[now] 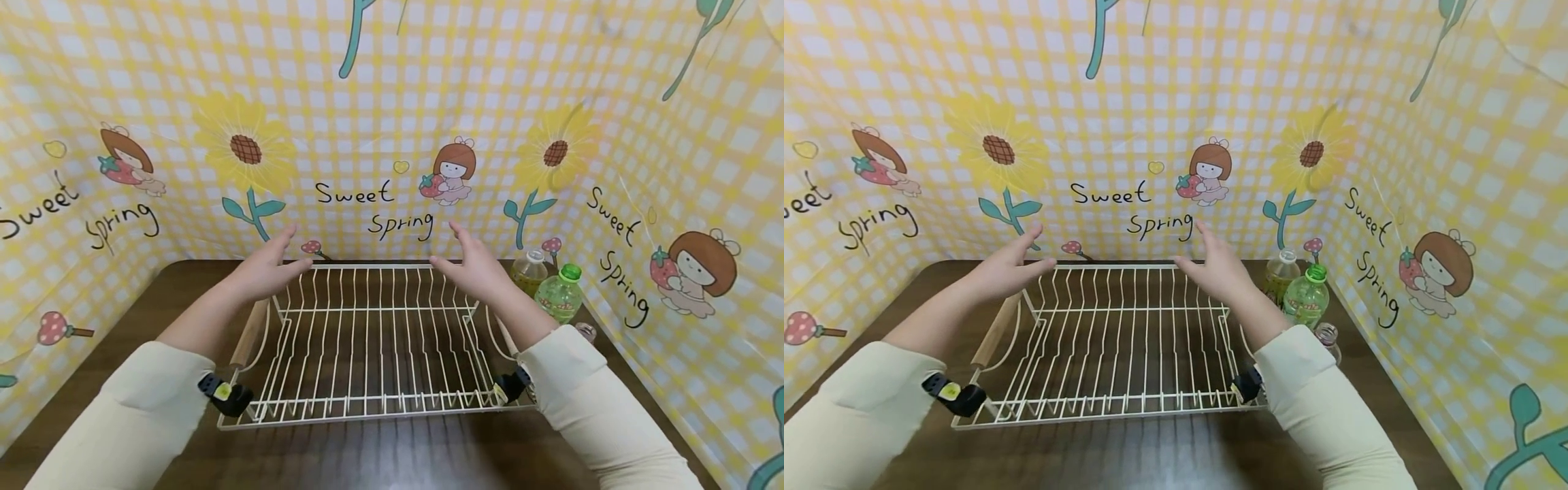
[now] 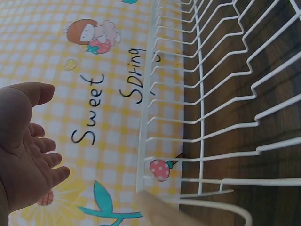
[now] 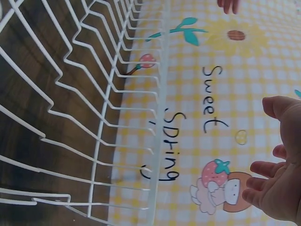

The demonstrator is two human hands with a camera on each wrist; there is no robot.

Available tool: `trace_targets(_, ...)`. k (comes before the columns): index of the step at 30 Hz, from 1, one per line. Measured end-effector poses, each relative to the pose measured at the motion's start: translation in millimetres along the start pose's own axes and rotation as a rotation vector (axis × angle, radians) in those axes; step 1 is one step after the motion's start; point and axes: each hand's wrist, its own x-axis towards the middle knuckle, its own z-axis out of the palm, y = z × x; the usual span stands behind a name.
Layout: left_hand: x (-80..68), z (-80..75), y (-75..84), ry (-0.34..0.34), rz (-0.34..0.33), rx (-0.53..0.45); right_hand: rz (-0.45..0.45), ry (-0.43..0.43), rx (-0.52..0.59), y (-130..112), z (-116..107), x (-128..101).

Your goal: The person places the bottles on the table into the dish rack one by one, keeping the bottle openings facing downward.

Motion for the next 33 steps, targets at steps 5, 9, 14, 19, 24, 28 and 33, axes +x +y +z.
trace_targets(5,-15.1,-8.5,-9.2,0.012,-0.023,-0.004,-0.012,-0.001,0.047,2.1,-8.8,-15.9)
trace_targets(9,-26.1,-12.0,-18.6,0.035,-0.032,-0.006,-0.011,0.012,0.080,6.6,-15.5,-30.2)
trace_targets(14,-41.7,-10.1,-33.2,0.048,-0.051,-0.066,-0.028,0.069,0.120,14.6,-24.6,-47.3)
trace_targets(19,-52.5,-0.7,-56.2,0.068,-0.064,-0.090,-0.036,0.117,0.160,21.7,-34.0,-66.3)
trace_targets(24,-61.3,12.3,-74.2,0.066,-0.086,-0.147,0.001,0.134,0.168,31.6,-43.4,-85.5)
trace_targets(28,-65.6,24.5,-82.1,0.061,-0.103,-0.213,-0.008,0.173,0.171,42.8,-47.4,-98.1)
trace_targets(33,-66.0,40.5,-89.0,0.055,-0.105,-0.314,-0.035,0.251,0.148,57.7,-48.6,-111.6)
